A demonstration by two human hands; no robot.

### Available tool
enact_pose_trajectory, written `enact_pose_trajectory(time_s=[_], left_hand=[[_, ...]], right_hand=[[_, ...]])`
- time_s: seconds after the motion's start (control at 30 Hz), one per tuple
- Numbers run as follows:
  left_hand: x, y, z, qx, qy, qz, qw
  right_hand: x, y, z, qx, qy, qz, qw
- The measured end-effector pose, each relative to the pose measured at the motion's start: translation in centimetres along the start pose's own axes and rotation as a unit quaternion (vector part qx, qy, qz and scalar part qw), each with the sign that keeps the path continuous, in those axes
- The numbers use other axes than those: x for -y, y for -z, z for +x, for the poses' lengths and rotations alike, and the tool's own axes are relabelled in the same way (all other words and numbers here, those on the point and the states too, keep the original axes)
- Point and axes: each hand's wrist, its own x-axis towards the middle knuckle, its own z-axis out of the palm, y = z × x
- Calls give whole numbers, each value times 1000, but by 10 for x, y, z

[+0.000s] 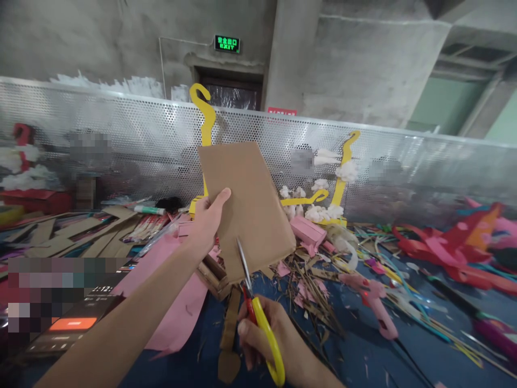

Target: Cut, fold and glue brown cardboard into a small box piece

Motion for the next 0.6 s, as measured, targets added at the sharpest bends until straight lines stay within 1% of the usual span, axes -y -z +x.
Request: enact_pose_trajectory(time_s=[0.1,0.2,0.27,0.4,0.47,0.6], left_hand=[[-2,0,-1,-5,1,3,1000],[-3,-1,-2,-20,25,-12,999],[-1,-1,-2,-24,37,-20,999],[5,-1,0,-37,44,-17,998],[9,-2,0,-43,42,-16,998],[11,-4,-2,-42,38,-12,998]], right_hand=[[-6,-2,7,-20,19,-4,1000],[-11,-1,13,-36,-5,37,999],[-11,0,10,-29,-11,50,998],[-3,2,-2,6,6,24,1000],[0,1,-5,6,10,5,1000],[-4,1,-1,-22,19,-21,999]])
